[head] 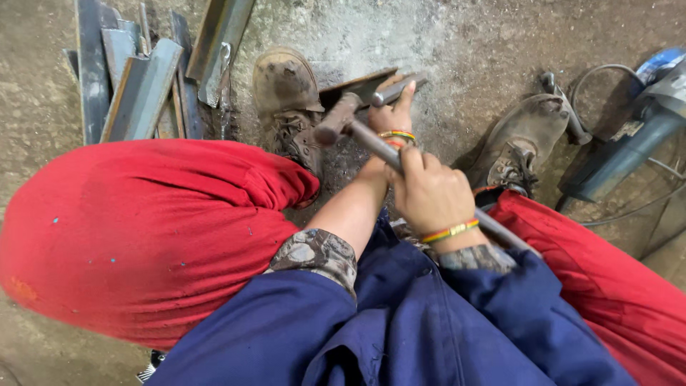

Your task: The person uses a hammer and a metal punch to strike L-shaped metal pieces on the floor, holding the punch against the metal and hitting it with the hammer.

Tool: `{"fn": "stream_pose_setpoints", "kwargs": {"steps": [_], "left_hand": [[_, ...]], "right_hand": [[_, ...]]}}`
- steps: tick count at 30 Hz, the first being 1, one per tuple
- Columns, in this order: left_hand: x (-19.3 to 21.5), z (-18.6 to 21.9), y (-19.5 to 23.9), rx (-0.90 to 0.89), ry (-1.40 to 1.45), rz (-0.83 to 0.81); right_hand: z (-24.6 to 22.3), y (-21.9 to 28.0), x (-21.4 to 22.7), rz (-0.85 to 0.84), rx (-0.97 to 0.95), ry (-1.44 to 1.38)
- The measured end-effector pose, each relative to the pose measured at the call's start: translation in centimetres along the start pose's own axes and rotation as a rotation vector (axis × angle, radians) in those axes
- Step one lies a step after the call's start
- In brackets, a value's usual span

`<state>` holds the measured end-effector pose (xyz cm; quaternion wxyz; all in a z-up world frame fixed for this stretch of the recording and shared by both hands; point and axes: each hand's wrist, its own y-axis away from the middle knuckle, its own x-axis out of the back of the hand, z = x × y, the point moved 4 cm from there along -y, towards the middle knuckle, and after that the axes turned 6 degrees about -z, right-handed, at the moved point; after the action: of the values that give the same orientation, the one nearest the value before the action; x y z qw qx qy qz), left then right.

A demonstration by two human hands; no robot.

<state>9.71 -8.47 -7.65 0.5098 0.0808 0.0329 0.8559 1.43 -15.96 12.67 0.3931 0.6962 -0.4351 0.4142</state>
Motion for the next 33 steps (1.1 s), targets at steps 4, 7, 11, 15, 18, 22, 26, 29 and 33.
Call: {"fn": "stream_pose_setpoints", "kwargs": {"steps": [4, 7, 11, 15, 18, 22, 26, 29, 33], "left_hand": [[0.9, -1.7, 0.1, 0.051, 0.104, 0.052], [2.1, -2.3, -0.7, 0.084, 0.077, 0.113], [2.7, -2.3, -0.8, 0.102, 0.019, 0.039], [2.4, -2.7, -0.9, 0.183, -0.093, 0.067], [1.8, -2.5, -0.9, 0.098, -0.034, 0.036], [1.4, -3.1, -0.7, 0.241, 0.017, -0.072], [1.1, -5.1, 0.6, 0.276, -0.181, -0.088], [1.5, -4.6, -0.4, 0.237, -0.139, -0.001], [3.4, -3.9, -0.7, 0.315, -0.188, -0.041]], "right_hand": [[-1.2, 0.4, 1.9, 0.064, 0.122, -0.133], [-0.8, 0.4, 2.6, 0.100, 0.117, -0.216], [-0.2, 0.5, 2.6, 0.121, 0.096, -0.209], [-0.5, 1.1, 2.5, 0.134, 0.146, -0.190], [0.1, 0.1, 1.1, 0.080, 0.099, -0.102], [1.9, -1.1, -0.5, -0.088, -0.125, -0.027], [1.2, 1.1, 0.8, 0.030, -0.073, -0.166], [0.0, 1.3, 2.2, 0.100, 0.008, -0.276], [-0.3, 1.4, 2.7, 0.090, 0.029, -0.320]]}}
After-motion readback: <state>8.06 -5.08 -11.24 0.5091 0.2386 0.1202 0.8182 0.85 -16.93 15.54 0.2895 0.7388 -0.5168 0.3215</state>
